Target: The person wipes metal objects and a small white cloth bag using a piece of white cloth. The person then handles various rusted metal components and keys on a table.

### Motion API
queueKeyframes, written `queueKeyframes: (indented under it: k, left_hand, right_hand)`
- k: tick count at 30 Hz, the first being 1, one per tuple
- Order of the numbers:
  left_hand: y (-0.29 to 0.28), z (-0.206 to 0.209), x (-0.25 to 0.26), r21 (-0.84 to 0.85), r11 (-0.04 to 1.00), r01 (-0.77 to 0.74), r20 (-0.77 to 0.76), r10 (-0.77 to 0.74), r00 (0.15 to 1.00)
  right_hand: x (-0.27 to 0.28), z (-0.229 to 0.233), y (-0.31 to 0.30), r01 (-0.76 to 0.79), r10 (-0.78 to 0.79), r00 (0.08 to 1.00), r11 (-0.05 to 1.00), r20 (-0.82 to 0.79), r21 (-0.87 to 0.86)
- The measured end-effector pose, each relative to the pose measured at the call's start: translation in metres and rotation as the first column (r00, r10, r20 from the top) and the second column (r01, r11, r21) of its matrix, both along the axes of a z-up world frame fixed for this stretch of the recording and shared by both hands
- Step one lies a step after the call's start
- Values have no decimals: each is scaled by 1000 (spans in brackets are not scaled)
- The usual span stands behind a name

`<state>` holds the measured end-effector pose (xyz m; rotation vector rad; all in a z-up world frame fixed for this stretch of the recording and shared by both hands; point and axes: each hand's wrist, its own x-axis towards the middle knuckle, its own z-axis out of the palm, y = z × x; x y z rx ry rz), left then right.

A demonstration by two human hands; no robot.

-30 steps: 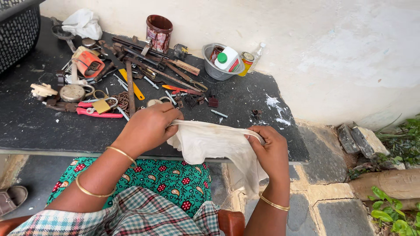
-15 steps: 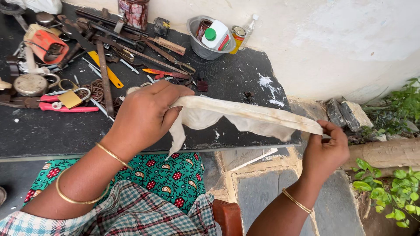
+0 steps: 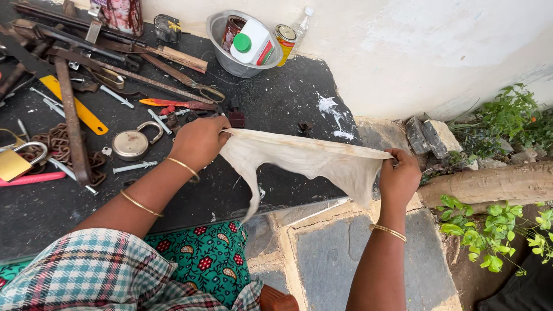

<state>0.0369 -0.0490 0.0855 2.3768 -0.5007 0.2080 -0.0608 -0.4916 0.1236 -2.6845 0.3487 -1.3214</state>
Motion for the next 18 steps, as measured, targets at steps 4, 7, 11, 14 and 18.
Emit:
queueKeyframes:
  k: [4, 7, 11, 14, 18]
  left_hand:
    - [-10, -9, 24, -124, 992, -15, 148, 34, 988]
    - [-11, -8, 22, -185, 983, 6, 245, 40, 969]
    - [-4, -21, -7, -48, 982, 181, 385, -149, 911]
    - [0, -39, -32, 108, 940, 322, 412, -337, 847]
    - [-1, -52, -51, 360, 821, 443, 226, -538, 812]
  right_hand:
    - [28, -11, -5, 93, -91, 995, 993, -36, 70]
    - [36, -28, -4, 111, -92, 993, 933, -70, 341]
    - [27, -69, -16, -137, 82, 990, 739, 114, 659]
    - [7, -105, -37, -132, 74, 991, 708, 113, 693]
    - [-16, -152, -57, 49, 29, 993, 768, -112, 639]
